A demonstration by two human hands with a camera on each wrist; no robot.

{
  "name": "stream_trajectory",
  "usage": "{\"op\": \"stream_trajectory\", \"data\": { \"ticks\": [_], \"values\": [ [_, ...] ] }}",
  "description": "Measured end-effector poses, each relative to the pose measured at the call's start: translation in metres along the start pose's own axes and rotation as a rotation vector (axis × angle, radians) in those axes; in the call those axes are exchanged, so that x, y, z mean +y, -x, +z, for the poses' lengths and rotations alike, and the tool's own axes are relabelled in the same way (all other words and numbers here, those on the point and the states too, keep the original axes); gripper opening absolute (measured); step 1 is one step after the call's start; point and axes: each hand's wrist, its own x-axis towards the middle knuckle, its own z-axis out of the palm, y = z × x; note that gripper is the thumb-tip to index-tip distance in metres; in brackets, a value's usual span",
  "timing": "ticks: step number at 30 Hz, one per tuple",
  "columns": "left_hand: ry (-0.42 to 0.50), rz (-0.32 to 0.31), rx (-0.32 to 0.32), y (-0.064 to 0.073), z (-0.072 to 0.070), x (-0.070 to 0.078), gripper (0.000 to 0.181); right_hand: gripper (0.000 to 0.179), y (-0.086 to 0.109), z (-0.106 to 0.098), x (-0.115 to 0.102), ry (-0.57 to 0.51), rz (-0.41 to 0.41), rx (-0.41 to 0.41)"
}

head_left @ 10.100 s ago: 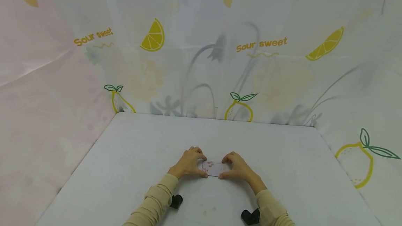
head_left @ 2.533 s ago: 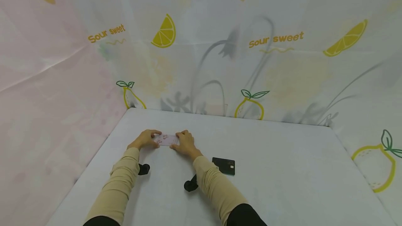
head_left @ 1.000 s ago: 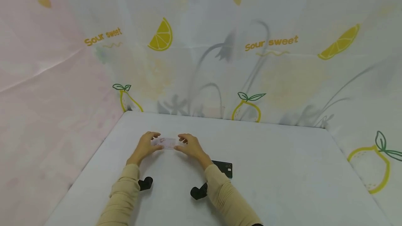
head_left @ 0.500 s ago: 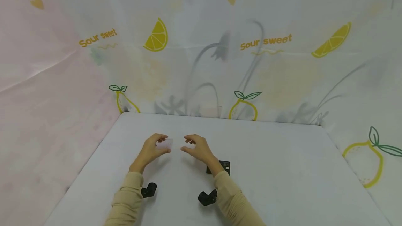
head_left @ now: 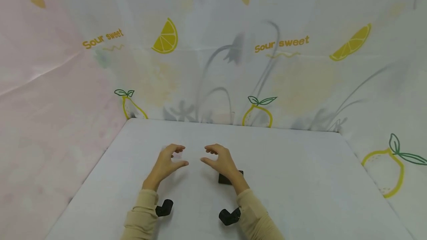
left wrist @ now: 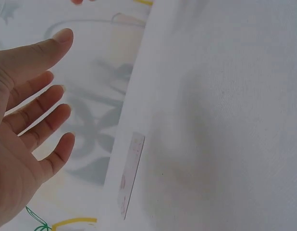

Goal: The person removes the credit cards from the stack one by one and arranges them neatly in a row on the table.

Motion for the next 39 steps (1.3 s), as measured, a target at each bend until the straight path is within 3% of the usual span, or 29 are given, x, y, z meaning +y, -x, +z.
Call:
{"op": "stream_trajectory", "data": {
  "ticks": [17, 27, 39],
  "values": [
    [0.022, 0.04, -0.002, 0.006, 0.022, 0.015, 0.051, 0.032, 0.039, -0.024, 0.011, 0.036, -0.091, 0.158],
    [0.105, 0.052, -0.049, 0.007, 0.047, 0.027, 0.051, 0.035, 0.059, -0.037, 0.018, 0.048, -0.016, 0.174],
    [0.117, 0.055, -0.136, 0.004, 0.078, 0.031, 0.052, 0.035, 0.081, -0.052, 0.033, 0.099, 0.107, 0.211]
  ]
}}
